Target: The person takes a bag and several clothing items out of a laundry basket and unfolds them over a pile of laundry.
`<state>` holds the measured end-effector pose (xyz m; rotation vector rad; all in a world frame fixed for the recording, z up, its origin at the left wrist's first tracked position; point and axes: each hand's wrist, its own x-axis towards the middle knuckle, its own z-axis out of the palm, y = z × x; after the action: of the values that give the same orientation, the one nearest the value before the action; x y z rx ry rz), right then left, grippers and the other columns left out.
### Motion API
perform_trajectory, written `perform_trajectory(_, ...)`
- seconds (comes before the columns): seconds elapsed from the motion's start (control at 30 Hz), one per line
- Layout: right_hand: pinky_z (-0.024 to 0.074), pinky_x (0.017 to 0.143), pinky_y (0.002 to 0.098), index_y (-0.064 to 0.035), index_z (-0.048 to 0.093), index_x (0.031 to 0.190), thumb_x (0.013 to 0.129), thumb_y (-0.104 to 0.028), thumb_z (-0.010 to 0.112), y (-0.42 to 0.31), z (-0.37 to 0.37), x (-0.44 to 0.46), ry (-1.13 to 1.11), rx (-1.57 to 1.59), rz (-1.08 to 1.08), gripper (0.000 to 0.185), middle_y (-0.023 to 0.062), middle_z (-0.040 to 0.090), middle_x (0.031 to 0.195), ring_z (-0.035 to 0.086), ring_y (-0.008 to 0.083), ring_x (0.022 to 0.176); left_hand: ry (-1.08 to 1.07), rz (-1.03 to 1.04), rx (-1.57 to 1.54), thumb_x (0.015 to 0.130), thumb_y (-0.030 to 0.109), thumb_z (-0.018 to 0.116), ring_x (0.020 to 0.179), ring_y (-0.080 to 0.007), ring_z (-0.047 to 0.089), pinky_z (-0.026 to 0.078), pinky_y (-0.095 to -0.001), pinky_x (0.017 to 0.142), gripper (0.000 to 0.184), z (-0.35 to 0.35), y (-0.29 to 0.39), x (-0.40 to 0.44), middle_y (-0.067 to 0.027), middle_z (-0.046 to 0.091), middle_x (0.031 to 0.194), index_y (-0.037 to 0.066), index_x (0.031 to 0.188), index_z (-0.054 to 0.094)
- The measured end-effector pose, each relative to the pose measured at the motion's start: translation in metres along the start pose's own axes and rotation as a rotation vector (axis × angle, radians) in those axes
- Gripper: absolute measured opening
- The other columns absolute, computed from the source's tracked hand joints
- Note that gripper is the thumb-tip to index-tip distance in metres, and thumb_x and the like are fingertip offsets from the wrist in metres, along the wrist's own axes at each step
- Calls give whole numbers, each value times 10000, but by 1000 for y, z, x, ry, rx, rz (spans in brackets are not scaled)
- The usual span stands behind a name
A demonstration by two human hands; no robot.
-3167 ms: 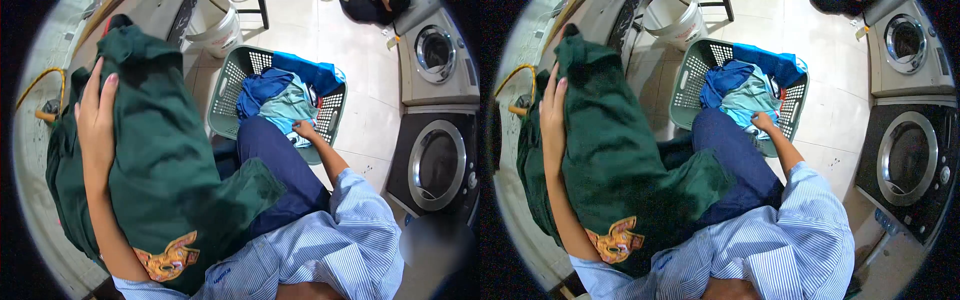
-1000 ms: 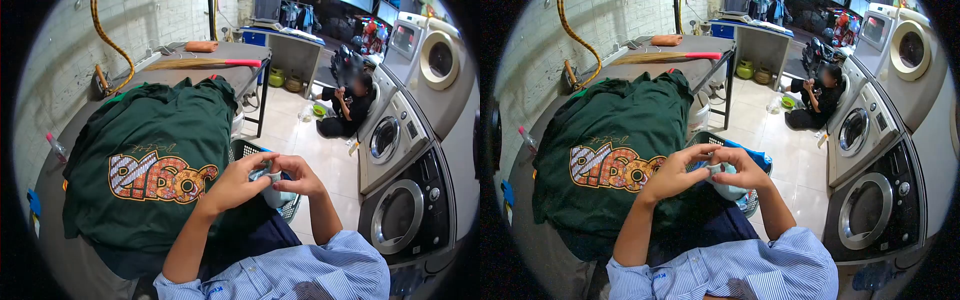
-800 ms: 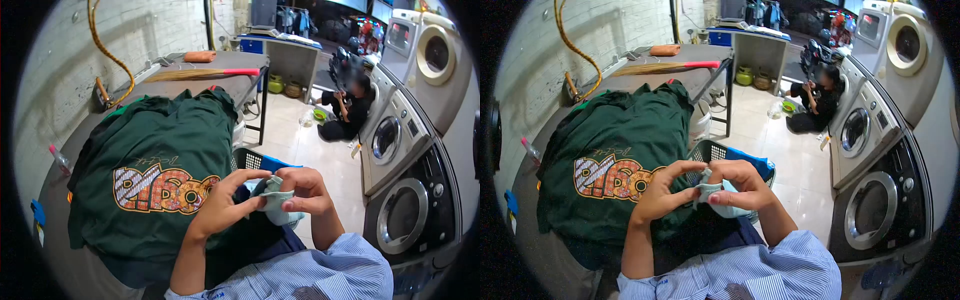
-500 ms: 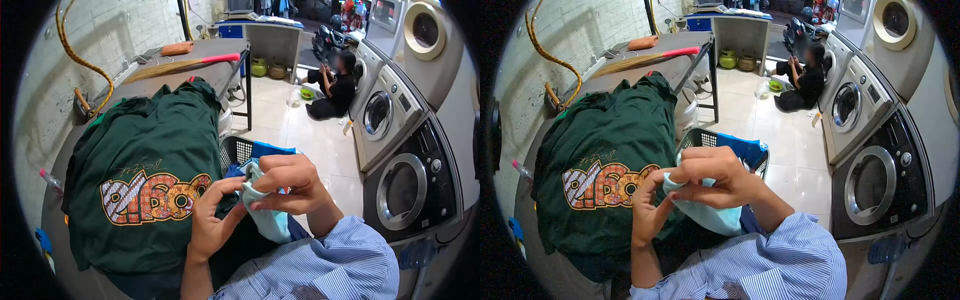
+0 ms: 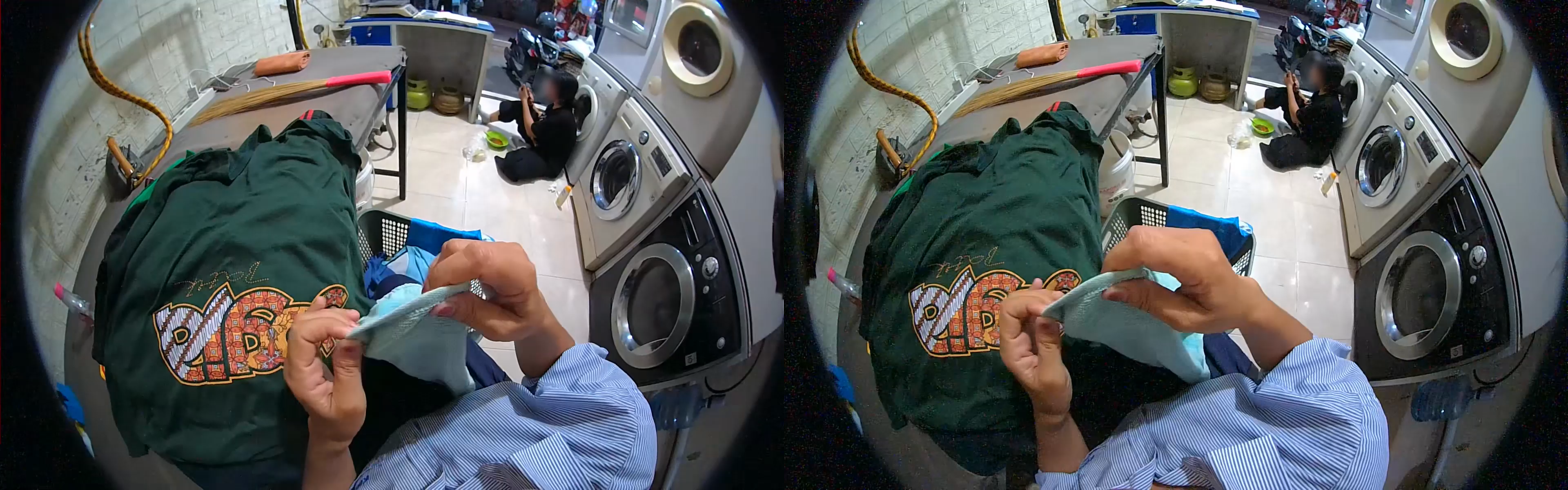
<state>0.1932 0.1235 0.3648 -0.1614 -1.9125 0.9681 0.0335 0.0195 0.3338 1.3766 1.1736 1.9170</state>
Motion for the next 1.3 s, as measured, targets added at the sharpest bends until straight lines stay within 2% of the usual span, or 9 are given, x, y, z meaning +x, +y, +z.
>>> perform_trajectory(0.3,366,530,250,-27,587,804,814,-101,629,10,-15,0,-248,41,30,86,48,570,719,471,152,563,212,39,-57,840,94,585,690,-128,503,418,-276,758,98,0,12,1,-49,560,771,29,863,516)
perform_trajectory(0.43,340,498,237,-26,585,786,819,-146,631,-15,-33,-4,-87,20,189,133,45,557,676,443,143,516,-252,-275,176,797,106,640,625,-120,479,377,-239,584,110,-8,17,0,-34,559,731,25,810,566)
perform_trajectory(0.63,345,465,236,-16,596,808,764,-126,676,-27,-46,-22,-76,266,12,143,53,580,680,472,143,511,-702,-179,323,709,54,660,526,-150,449,352,-243,508,102,-31,12,-1,-51,551,657,18,803,641)
perform_trajectory(0.7,367,469,243,-22,608,799,726,-96,694,-36,-52,-14,-391,137,38,135,51,591,685,494,147,518,-417,-149,131,608,14,648,520,-158,456,359,-267,494,144,-60,36,-7,-66,556,641,16,753,657)
perform_trajectory(0.77,388,474,250,-28,619,791,689,-66,712,-44,-58,-8,-697,5,69,143,49,602,690,516,151,526,-754,-79,74,578,32,646,495,-179,444,358,-281,481,190,-121,47,-4,-64,537,606,17,766,662)
perform_trajectory(0.87,423,500,260,-51,637,787,601,14,702,-44,-71,-2,-617,-135,146,208,44,613,703,548,170,552,-1126,-90,247,602,104,627,453,-116,385,303,-267,440,82,-88,74,16,-52,500,532,35,646,628)
perform_trajectory(0.93,416,513,262,-79,649,795,546,45,659,-36,-84,0,-310,-465,95,278,33,623,713,538,181,553,-409,-292,805,587,7,610,525,-205,470,388,-297,515,195,-60,60,-11,-65,548,638,24,774,666)
perform_trajectory(1.0,407,530,262,-91,661,796,533,56,627,-11,-94,10,-187,-698,154,303,26,627,712,519,183,551,-378,-194,1235,591,-44,554,601,-213,518,413,-299,569,254,-51,28,-15,-76,578,729,20,812,663)
perform_trajectory(1.3,387,515,258,-76,675,850,596,45,658,24,-94,32,361,-911,-291,282,32,559,690,468,155,547,410,361,814,653,-54,532,745,-206,534,433,-285,669,289,-40,53,0,-89,583,852,-26,922,634)
